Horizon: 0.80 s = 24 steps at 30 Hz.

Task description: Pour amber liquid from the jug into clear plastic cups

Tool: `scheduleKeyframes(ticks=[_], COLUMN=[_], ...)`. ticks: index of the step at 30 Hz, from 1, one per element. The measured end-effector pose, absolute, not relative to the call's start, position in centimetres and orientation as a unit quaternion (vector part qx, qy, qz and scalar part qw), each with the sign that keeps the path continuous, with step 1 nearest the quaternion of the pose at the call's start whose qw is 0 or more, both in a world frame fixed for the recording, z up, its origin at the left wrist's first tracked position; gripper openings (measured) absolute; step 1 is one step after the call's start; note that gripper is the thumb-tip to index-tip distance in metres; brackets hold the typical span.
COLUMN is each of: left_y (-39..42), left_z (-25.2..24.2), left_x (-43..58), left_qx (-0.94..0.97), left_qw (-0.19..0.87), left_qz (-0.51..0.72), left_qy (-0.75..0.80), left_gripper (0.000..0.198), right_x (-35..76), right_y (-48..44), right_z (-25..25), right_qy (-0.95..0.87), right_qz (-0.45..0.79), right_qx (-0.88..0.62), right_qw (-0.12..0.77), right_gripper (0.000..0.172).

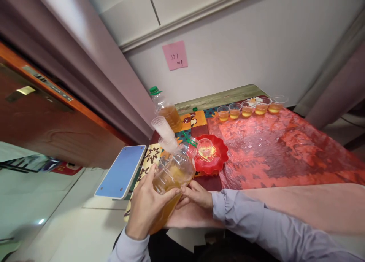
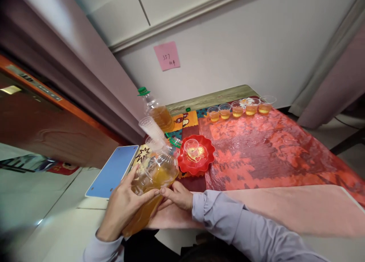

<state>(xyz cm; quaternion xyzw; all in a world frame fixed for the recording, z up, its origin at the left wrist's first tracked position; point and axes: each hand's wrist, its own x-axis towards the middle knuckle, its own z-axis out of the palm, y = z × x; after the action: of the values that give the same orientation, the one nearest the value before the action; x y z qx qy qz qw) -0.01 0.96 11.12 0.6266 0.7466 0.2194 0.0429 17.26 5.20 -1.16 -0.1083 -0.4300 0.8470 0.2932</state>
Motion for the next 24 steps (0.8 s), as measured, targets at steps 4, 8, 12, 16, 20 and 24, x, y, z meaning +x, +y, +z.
scheduleKeyframes(ticks=[4, 8, 12, 16, 20, 24], left_y=[1.4, 1.7, 2.0, 2.2, 2.2, 2.4], left_z=[12.2, 12.8, 13.1, 13.4, 13.7, 14.1], left_x=[0.8, 1.2, 1.1, 1.2, 1.2, 1.4], left_qx=[0.631, 0.632, 0.637, 0.644, 0.649, 0.652], left_qw=[0.048, 0.040, 0.043, 0.044, 0.039, 0.033], left_qz=[0.190, 0.159, 0.142, 0.133, 0.126, 0.111], left_qy=[0.751, 0.757, 0.756, 0.752, 0.750, 0.749], left_gripper=[0.103, 0.099, 0.102, 0.101, 0.098, 0.096], right_x=[17.2, 17.1, 17.0, 16.9, 16.7, 16.6], right_y=[5.2, 5.2, 5.1, 5.0, 4.9, 4.9], right_z=[-1.4, -1.6, -1.5, -1.5, -1.6, -1.7], right_qy=[-0.416, -0.405, -0.385, -0.377, -0.371, -0.358], right_qz=[0.851, 0.858, 0.865, 0.870, 0.875, 0.879], right_qx=[-0.115, -0.109, -0.113, -0.112, -0.103, -0.095], right_qw=[0.298, 0.295, 0.301, 0.296, 0.294, 0.299], right_gripper=[0.085, 0.087, 0.088, 0.084, 0.083, 0.085])
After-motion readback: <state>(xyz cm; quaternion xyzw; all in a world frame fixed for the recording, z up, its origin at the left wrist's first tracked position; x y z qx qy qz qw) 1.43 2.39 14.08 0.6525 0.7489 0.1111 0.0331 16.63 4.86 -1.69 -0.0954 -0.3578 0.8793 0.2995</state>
